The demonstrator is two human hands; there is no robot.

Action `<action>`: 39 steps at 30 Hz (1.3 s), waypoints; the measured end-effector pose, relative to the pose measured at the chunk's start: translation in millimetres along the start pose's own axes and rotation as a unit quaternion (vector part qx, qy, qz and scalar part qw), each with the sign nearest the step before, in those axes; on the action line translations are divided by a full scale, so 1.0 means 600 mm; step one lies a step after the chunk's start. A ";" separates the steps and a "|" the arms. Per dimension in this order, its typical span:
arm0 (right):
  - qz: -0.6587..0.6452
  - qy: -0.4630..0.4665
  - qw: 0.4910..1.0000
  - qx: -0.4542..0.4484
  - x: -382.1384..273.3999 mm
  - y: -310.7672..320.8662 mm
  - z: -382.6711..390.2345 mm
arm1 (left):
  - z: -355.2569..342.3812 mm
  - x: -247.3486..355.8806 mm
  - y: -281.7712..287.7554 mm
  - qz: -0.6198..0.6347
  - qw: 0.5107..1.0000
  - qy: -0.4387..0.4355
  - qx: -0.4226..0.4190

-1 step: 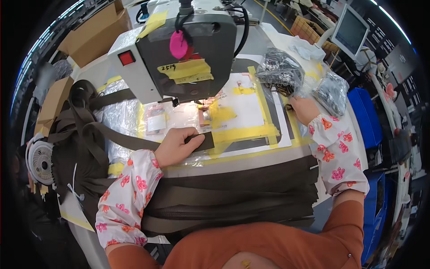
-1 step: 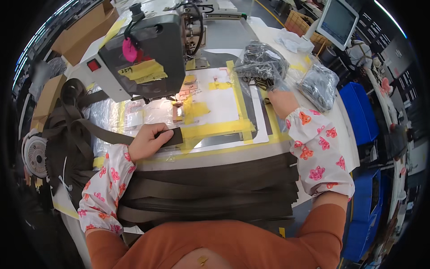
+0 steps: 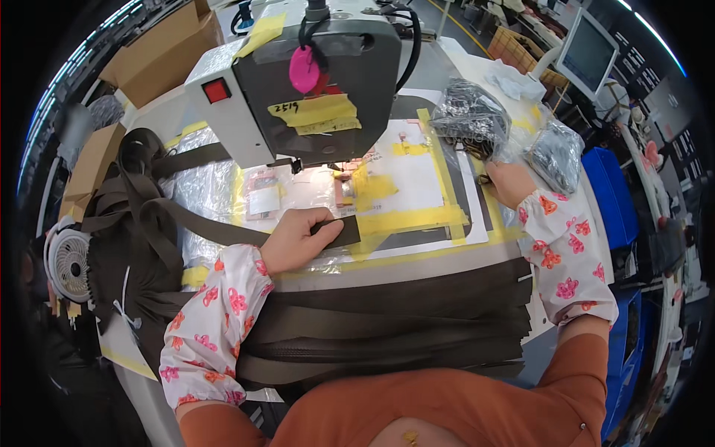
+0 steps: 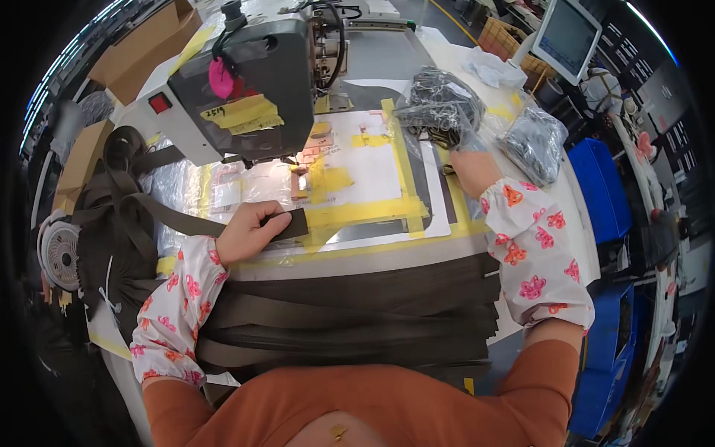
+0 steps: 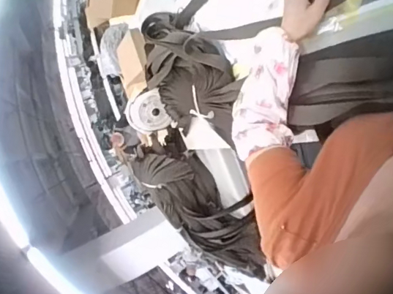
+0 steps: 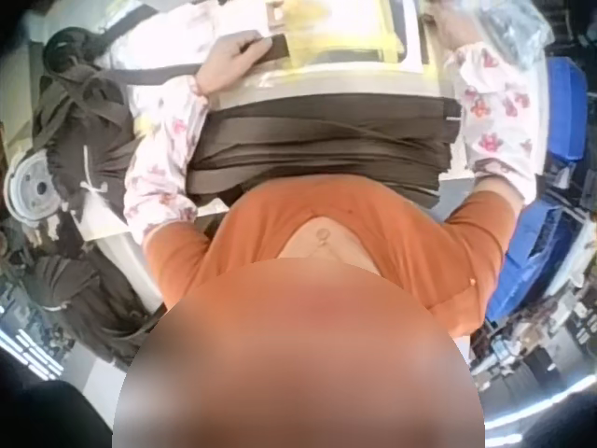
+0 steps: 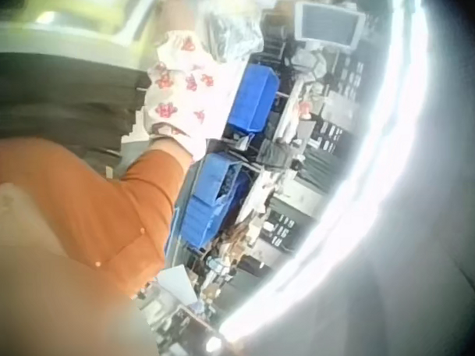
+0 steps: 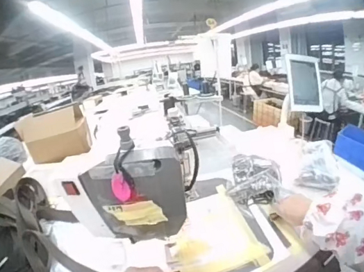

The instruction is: Sewing and assembling textile straps using an industrial sewing machine.

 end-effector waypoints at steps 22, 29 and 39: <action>-0.528 0.157 0.822 0.146 -0.325 0.048 -0.031 | -0.025 0.013 -0.015 -0.019 1.000 -0.003 -0.013; -0.699 0.087 0.705 0.087 -0.343 0.054 -0.028 | -0.024 0.015 -0.005 -0.006 1.000 0.008 0.024; -0.769 0.033 0.638 -0.019 -0.349 0.057 -0.024 | -0.012 0.050 -0.028 -0.176 0.959 -0.179 0.128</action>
Point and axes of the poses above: each hand's wrist, its own z-axis away from the middle knuckle, its own y-axis out of the back of the hand, x = y × z, the point moved 2 cm from there along -z, towards the middle knuckle, and after that the axes turned 1 degree about -y, right-handed, at the moved point
